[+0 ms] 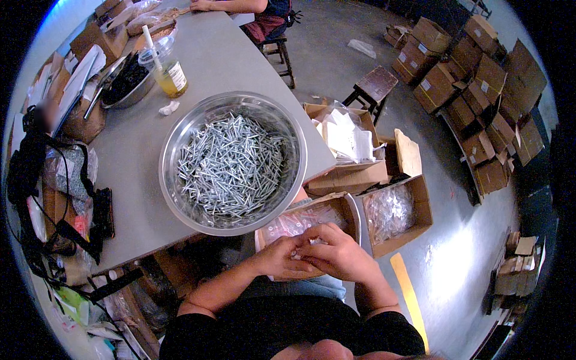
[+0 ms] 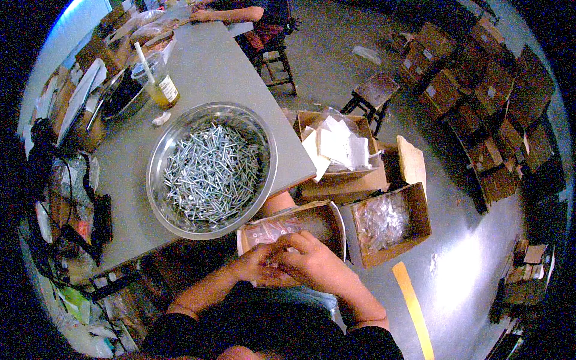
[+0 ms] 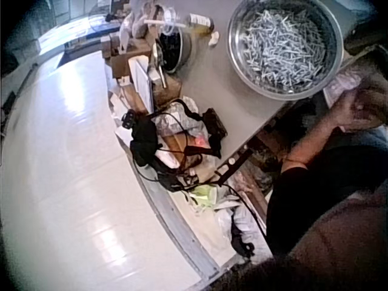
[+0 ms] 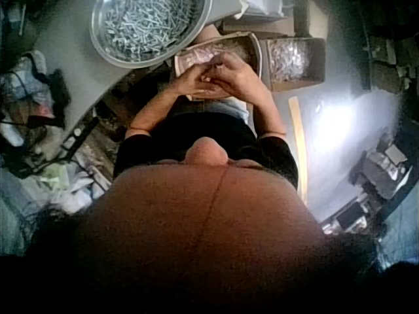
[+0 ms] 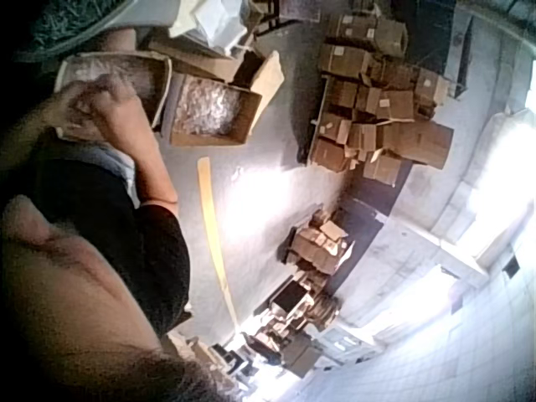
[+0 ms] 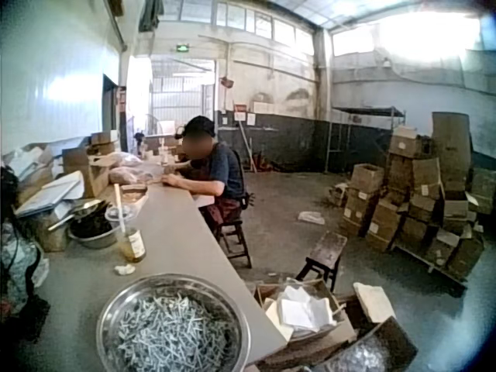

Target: The person sits at a table in a warehouse and packs small metal nails from a large metal bowl into small clear plastic bags. They repeatedly pick up handfuls of nails, place them into the bags, and set the filled bags into a cardboard box.

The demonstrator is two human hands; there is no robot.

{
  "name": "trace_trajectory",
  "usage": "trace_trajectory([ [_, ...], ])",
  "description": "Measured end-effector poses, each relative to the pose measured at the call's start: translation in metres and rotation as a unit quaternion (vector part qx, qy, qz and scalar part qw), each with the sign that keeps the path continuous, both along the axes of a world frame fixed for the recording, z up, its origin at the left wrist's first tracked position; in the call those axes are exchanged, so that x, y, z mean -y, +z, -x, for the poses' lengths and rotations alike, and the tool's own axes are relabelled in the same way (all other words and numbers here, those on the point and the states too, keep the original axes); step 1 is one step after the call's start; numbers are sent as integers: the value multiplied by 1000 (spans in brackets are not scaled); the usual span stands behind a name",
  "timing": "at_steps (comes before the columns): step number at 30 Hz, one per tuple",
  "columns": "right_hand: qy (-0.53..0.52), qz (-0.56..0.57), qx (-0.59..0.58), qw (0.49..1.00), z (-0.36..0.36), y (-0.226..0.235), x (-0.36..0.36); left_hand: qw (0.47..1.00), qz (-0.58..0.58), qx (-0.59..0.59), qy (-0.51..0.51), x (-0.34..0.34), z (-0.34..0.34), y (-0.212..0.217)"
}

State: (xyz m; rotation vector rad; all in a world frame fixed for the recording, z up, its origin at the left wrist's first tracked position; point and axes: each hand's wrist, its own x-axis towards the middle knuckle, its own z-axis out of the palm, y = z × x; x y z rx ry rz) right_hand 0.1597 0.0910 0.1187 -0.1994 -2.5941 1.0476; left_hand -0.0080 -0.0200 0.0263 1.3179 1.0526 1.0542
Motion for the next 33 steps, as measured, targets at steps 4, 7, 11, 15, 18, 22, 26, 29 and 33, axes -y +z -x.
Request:
trace_trajectory([
  [4,-10,-9,-15,1000,3,7,3,997,15,78,-24,0,-2,-4],
  [7,-55,2,-45,997,2,-2,3,992,-100,-42,72,-4,-3,3],
  [11,-102,31,-22,994,-7,-12,-5,956,-177,-142,187,-13,0,11],
  [15,-149,63,0,987,-4,-9,2,953,-180,-137,202,-12,0,28],
  [18,-135,43,-4,990,-1,-8,0,948,-202,-154,194,-13,1,29],
  [22,-128,53,21,990,-5,-13,-2,947,-217,-153,180,-15,-3,25],
  [26,-193,31,71,978,-28,-19,-17,954,-156,-178,182,-24,-11,23],
  [29,-358,15,62,931,-60,-21,-34,939,-160,-274,129,-27,-14,5],
  [33,-527,-31,70,847,-83,-5,-51,861,-243,-446,27,-21,-29,-41],
])
